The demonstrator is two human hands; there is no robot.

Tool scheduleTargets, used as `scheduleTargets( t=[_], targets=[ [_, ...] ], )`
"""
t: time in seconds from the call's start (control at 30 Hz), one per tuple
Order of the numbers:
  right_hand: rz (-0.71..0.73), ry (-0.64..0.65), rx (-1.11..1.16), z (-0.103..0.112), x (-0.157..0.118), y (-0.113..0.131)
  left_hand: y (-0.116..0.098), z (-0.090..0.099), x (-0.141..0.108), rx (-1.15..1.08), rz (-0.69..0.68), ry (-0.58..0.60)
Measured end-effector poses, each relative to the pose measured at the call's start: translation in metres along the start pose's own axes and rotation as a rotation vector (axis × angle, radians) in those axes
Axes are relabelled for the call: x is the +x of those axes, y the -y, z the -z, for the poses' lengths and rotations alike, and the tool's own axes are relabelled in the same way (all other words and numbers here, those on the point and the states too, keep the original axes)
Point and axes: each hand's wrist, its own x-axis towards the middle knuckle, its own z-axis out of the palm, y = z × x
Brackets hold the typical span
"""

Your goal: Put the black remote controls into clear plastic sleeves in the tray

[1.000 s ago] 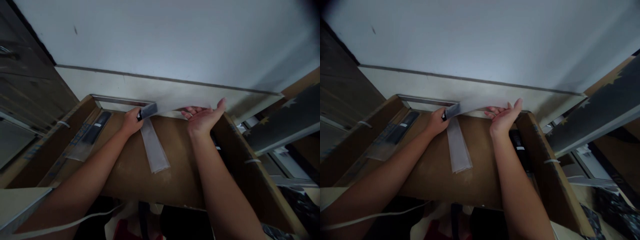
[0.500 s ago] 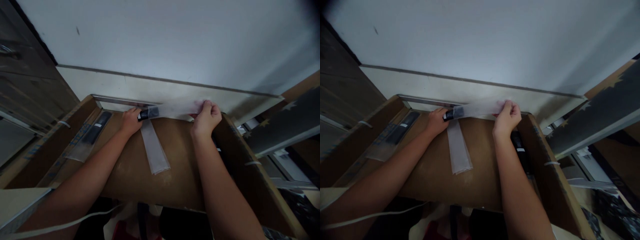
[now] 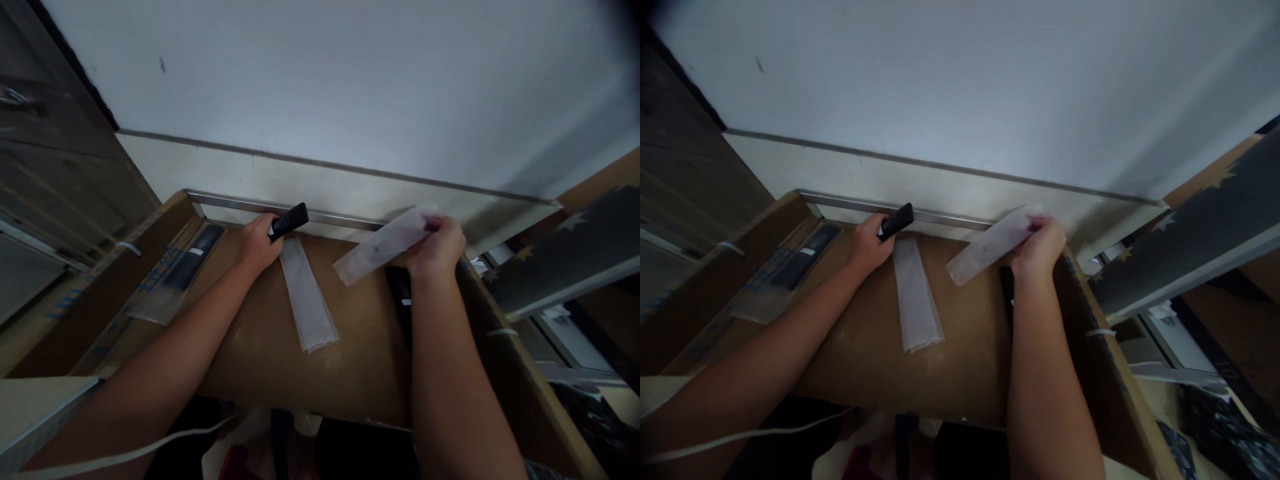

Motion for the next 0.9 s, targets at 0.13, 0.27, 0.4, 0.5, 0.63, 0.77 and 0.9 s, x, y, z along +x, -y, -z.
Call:
scheduleTargets(
  t=[0.13, 0.27, 0.4, 0.5, 0.63, 0.77, 0.9],
  targets=[
    [-0.306, 0.302, 0.087, -0.004, -0.011, 0.011, -0.002, 0.001, 0.0, -0.024, 0.001, -0.016],
    [-0.403, 0.632, -0.049, -0.013, -0.039, 0.019, -0.004, 0.002, 0.0, -0.014, 0.024, 0.004],
    [-0.321, 0.862, -0.44, -0.025, -0.066, -0.008, -0.003, 0.002, 0.0, -0.019, 0.037, 0.006],
    [-0.073, 0.854, -0.689, -0.034, -0.081, -0.046, -0.003, 0.002, 0.0, -0.01, 0.058, 0.017],
    [0.094, 0.809, -0.699, -0.047, -0.094, -0.081, -0.004, 0.001, 0.001, 0.0, 0.067, 0.027],
    [0.105, 0.846, -0.573, -0.056, -0.1, -0.087, -0.003, 0.0, 0.001, -0.022, 0.047, 0.021],
    [0.192, 0.793, -0.543, -0.056, -0.101, -0.088, -0.003, 0.0, 0.0, -0.01, 0.054, 0.01]
  ],
)
